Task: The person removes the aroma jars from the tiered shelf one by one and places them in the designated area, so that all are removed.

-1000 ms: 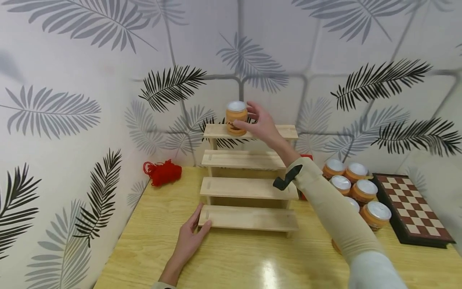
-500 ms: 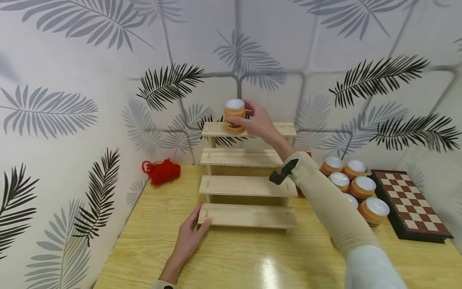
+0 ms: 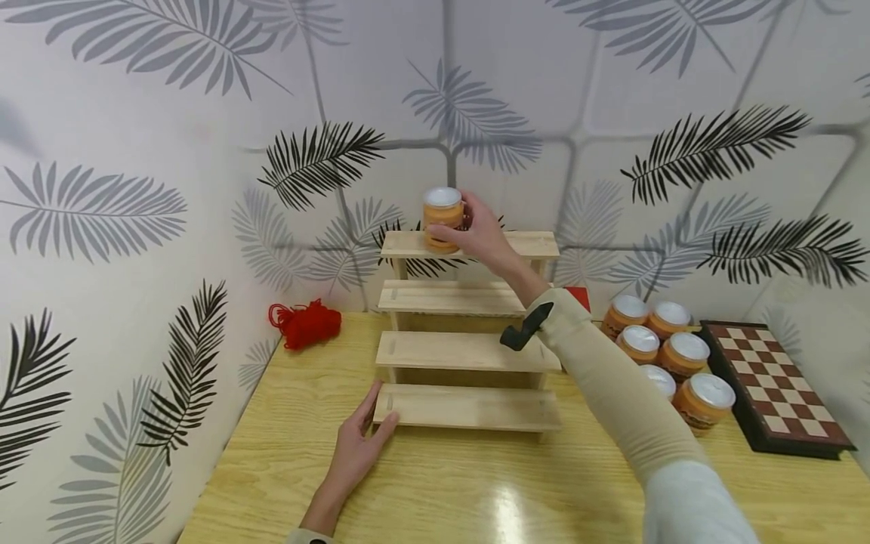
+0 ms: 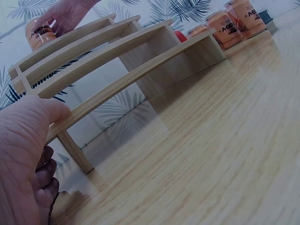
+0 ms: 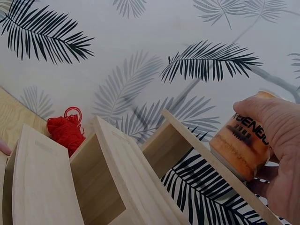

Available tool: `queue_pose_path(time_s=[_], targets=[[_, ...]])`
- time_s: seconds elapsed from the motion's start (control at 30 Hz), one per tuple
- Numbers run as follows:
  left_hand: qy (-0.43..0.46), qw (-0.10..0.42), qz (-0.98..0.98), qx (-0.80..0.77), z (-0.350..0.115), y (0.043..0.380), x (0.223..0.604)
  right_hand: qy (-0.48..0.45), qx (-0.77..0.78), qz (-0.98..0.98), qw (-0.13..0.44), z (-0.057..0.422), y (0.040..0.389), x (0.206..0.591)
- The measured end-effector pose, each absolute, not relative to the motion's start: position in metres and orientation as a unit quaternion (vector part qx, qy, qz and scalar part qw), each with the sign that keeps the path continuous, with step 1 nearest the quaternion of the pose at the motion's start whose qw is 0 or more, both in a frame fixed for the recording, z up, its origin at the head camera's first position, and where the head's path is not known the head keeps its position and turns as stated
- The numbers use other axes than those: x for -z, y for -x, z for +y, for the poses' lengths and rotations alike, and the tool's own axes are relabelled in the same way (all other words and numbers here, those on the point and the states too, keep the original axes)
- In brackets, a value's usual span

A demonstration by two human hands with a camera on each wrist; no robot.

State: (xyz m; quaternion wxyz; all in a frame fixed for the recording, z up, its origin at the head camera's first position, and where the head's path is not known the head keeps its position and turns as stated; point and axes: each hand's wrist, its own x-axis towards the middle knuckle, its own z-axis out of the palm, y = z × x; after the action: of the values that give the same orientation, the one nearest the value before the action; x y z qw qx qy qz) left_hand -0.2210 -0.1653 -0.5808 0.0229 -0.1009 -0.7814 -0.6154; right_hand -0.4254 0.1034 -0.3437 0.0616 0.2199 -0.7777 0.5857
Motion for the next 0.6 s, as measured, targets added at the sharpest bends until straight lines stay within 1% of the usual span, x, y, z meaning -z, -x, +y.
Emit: queue_pose_path(time_s=[0.4,0.6], targets=[[0.104,0.024,-0.783,0.613,-0.1649,0.2202,0.5808,-0.206,-0.596,-0.772,0.085,0.1024,0.4249,0.3476],[0.106,0.032,-0.783,0.612,-0.1641,0.2187,0.5828,-0.213,-0.602,-0.764,0.090,0.1013,0.4231,0.3499]])
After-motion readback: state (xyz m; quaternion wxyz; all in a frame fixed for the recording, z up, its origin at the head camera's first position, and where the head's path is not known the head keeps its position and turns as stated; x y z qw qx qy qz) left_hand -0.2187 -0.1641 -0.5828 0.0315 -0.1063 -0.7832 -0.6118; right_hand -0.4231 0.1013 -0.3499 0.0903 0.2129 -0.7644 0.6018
